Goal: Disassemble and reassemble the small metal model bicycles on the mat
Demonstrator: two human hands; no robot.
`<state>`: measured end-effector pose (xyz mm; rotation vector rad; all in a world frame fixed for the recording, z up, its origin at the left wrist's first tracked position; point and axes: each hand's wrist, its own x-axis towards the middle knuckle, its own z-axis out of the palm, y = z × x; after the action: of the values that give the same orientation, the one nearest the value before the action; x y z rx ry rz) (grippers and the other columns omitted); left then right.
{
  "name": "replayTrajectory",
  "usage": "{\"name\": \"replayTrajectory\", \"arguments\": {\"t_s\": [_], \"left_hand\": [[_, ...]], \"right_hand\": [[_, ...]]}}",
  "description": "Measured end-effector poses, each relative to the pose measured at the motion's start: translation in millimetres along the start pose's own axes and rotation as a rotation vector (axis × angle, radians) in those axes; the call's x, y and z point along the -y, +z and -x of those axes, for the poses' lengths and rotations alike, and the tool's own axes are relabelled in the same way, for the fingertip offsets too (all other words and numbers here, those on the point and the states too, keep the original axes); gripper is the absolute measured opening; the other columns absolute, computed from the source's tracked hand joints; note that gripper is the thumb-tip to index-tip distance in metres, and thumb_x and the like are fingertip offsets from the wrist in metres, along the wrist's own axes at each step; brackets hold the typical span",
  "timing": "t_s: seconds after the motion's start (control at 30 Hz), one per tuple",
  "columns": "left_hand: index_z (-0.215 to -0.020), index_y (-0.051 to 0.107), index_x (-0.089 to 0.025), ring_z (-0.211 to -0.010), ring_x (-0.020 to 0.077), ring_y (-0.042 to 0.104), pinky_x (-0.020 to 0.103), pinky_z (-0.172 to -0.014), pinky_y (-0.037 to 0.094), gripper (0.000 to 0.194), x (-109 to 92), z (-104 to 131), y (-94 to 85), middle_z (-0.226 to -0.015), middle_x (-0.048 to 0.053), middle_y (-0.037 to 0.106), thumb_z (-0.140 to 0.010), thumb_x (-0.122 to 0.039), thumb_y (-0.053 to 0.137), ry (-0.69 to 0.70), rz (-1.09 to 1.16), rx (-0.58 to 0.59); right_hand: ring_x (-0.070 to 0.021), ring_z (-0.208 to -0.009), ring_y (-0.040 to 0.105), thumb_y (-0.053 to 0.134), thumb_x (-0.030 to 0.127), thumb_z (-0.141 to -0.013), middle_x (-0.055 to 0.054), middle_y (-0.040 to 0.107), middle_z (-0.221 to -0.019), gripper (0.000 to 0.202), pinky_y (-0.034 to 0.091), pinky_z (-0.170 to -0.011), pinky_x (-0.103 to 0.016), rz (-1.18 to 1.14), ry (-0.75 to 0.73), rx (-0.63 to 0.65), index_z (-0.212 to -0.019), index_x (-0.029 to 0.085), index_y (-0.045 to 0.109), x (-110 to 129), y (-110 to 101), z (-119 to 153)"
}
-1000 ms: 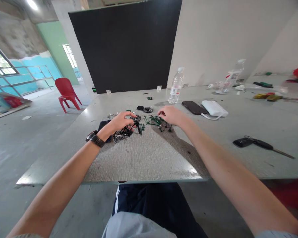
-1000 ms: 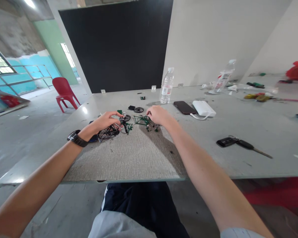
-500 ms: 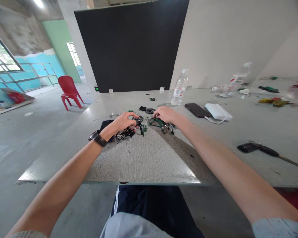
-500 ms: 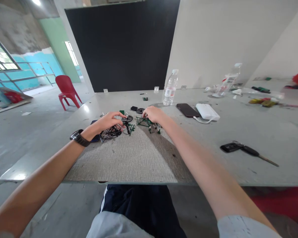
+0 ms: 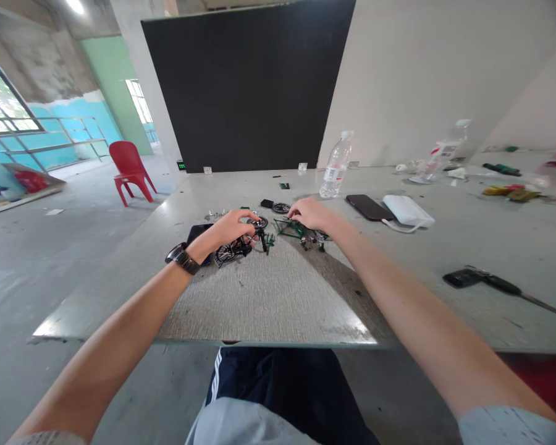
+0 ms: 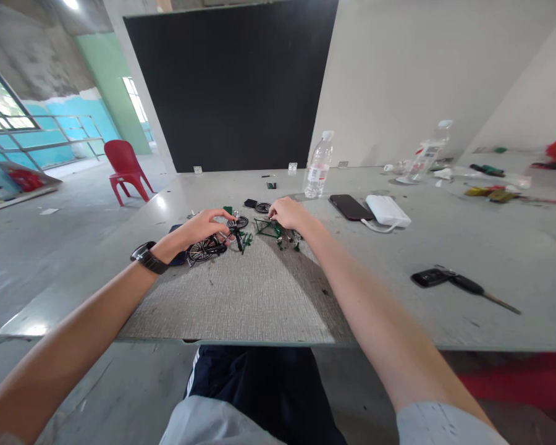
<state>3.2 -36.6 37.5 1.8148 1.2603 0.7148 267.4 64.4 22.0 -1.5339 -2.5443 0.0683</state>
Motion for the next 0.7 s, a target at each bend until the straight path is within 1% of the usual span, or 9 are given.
{"name": "replayTrajectory", "arguments": {"t_s": [0.17, 0.3, 0.47, 0.7], "left_hand": [[-0.125, 0.064, -0.015, -0.084, 0.0211, 0.074, 0.033, -0.075, 0.052, 0.043, -3.6, 1.9, -0.5, -0.089, 0.009, 0.079, -0.082, -0.018, 0.059, 0.0, -0.014, 0.007], [-0.125, 0.064, -0.015, -0.083, 0.021, 0.073, 0.032, -0.075, 0.051, 0.043, -4.7, 2.6, -0.1, -0.088, 0.009, 0.079, -0.082, -0.017, 0.059, -0.011, -0.011, 0.005], [-0.123, 0.065, -0.015, -0.082, 0.0203, 0.072, 0.033, -0.075, 0.051, 0.043, -4.0, 2.3, 0.5, -0.086, 0.008, 0.078, -0.081, -0.016, 0.058, 0.002, -0.011, -0.006], [-0.122, 0.066, -0.015, -0.081, 0.0197, 0.071, 0.032, -0.073, 0.051, 0.042, -2.7, 1.6, -0.5, -0.088, 0.008, 0.079, -0.081, -0.018, 0.059, 0.021, -0.03, -0.004]], "right_hand": [[-0.0227, -0.094, 0.072, 0.062, 0.011, -0.091, -0.011, 0.079, -0.112, 0.027, 0.052, -0.084, -0.033, 0.012, -0.038, 0.035, -0.109, 0.019, 0.082, -8.2, -3.1, -0.1], [-0.0221, -0.091, 0.071, 0.062, 0.011, -0.091, -0.009, 0.079, -0.109, 0.029, 0.052, -0.082, -0.033, 0.009, -0.064, 0.038, -0.11, 0.021, 0.081, -6.9, -4.2, 1.2], [-0.0224, -0.096, 0.072, 0.061, 0.01, -0.09, -0.009, 0.078, -0.113, 0.03, 0.053, -0.087, -0.033, 0.021, -0.057, 0.047, -0.109, 0.022, 0.082, -4.6, -3.8, 1.0], [-0.0224, -0.098, 0.072, 0.062, 0.01, -0.089, -0.009, 0.079, -0.113, 0.03, 0.053, -0.091, -0.032, 0.004, -0.041, 0.054, -0.106, 0.023, 0.083, -4.0, -3.8, 1.2]]}}
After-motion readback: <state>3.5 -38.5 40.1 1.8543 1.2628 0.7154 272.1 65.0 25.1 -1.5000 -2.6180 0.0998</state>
